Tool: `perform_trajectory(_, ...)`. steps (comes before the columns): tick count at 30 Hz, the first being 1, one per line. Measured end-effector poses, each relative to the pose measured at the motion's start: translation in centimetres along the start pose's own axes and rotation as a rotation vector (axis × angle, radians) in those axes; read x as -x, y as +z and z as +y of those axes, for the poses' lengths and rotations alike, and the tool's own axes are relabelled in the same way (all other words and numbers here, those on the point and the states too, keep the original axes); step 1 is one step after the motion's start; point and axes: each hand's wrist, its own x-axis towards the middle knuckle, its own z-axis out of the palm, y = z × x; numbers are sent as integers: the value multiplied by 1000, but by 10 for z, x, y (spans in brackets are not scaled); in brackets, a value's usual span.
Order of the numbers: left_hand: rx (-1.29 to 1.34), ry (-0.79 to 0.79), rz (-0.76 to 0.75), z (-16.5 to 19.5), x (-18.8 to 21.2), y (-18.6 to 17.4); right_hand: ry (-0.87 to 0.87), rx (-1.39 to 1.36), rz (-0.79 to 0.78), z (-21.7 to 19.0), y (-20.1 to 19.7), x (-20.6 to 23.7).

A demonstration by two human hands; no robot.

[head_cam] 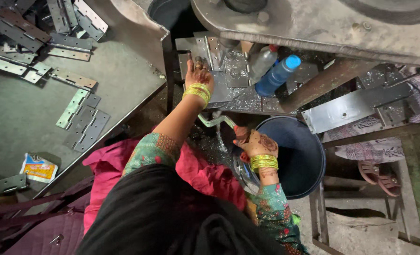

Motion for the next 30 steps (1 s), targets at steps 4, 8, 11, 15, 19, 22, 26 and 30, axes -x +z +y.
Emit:
perform_trajectory(4, -1611, -32, 253, 5, 2, 2, 41, -84, 113, 16, 86, 10)
perform_trajectory(8, -1993, -76, 159, 18, 8, 8, 82, -101, 136, 23, 117, 7)
perform_trajectory(11, -1965, -317, -98, 27, 16, 15, -75, -168, 143, 19, 78, 12)
perform_trajectory(15, -1815, -101, 114, 26, 25, 25, 34, 20, 143, -9, -8, 24)
perform_trajectory(19, -1807, 42, 453, 25, 42, 29, -245, -123, 500, -32, -62, 29)
perform_trajectory(22, -1739, 36, 405, 32, 77, 20, -151, -32, 567, -42, -67, 25)
perform_trajectory(26, -1550, -39, 268, 62, 164, -29, -58, -11, 549, -44, -58, 18)
perform_trajectory(30, -1854, -385, 728, 112, 258, -117, -87, 35, 583, -42, -50, 17)
